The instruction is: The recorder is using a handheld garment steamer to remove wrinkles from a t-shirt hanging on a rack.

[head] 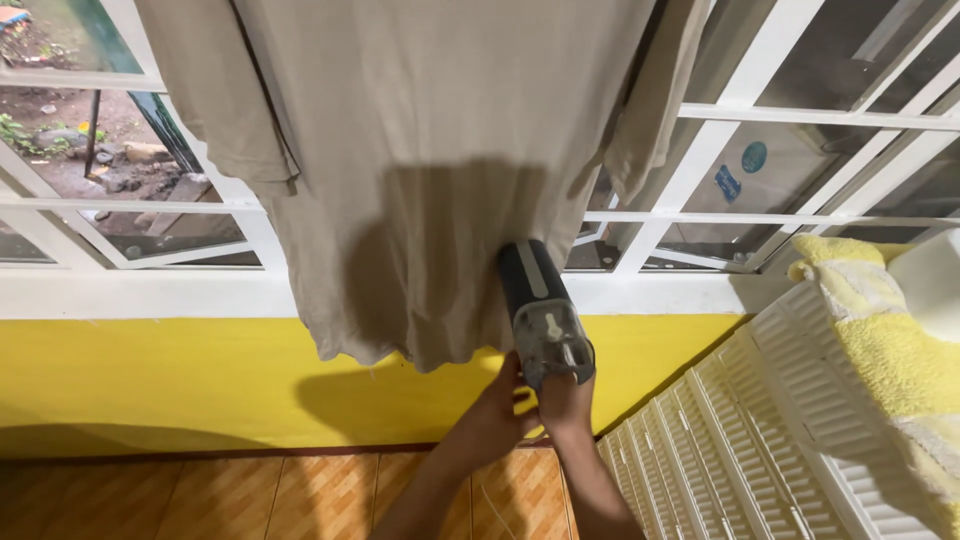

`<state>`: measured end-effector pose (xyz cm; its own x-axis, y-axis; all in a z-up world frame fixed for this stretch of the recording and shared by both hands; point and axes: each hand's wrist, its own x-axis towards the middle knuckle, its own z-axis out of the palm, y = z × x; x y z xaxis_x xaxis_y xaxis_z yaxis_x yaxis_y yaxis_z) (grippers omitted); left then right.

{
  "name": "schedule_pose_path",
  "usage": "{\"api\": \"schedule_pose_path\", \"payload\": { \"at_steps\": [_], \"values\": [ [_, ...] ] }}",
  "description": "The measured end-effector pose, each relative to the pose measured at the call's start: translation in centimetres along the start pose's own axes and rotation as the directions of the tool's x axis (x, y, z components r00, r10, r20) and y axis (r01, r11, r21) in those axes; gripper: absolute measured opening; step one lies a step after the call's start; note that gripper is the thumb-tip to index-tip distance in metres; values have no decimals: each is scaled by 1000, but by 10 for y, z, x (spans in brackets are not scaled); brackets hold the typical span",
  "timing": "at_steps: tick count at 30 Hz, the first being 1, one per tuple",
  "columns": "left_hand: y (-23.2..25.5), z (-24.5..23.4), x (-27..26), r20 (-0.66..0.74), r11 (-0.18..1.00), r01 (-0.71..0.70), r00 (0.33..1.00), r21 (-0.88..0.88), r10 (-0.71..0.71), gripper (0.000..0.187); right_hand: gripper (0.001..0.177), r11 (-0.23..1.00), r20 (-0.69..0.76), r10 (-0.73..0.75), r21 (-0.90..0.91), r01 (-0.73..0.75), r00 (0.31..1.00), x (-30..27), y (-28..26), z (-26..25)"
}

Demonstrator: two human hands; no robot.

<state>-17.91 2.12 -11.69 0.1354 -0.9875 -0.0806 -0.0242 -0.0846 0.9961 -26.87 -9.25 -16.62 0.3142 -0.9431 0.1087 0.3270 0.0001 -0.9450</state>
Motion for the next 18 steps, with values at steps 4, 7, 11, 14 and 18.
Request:
{"api": "schedule_pose_path", "payload": {
  "at_steps": [4,7,11,14,18],
  "values": [
    [6,-2,13,-70,998,-24,997,50,27,82,27,991,-22,129,34,-128,991,-1,-28,16],
    [4,-1,19,-56,992,-123,991,-20,122,76,27,978,-8,182,101,-180,983,5,-23,9],
    [18,6,18,-61,984,-175,982,32,176,70,24,987,-21,121,-104,-123,992,11,-9,-10],
    [1,10,30,-108,986,-111,986,128,125,59,35,969,35,-49,-240,56,998,11,-14,-16],
    [-37,12,46,-299,961,-173,925,216,234,34,40,972,242,-109,-177,154,964,11,-21,-20]
  ]
}}
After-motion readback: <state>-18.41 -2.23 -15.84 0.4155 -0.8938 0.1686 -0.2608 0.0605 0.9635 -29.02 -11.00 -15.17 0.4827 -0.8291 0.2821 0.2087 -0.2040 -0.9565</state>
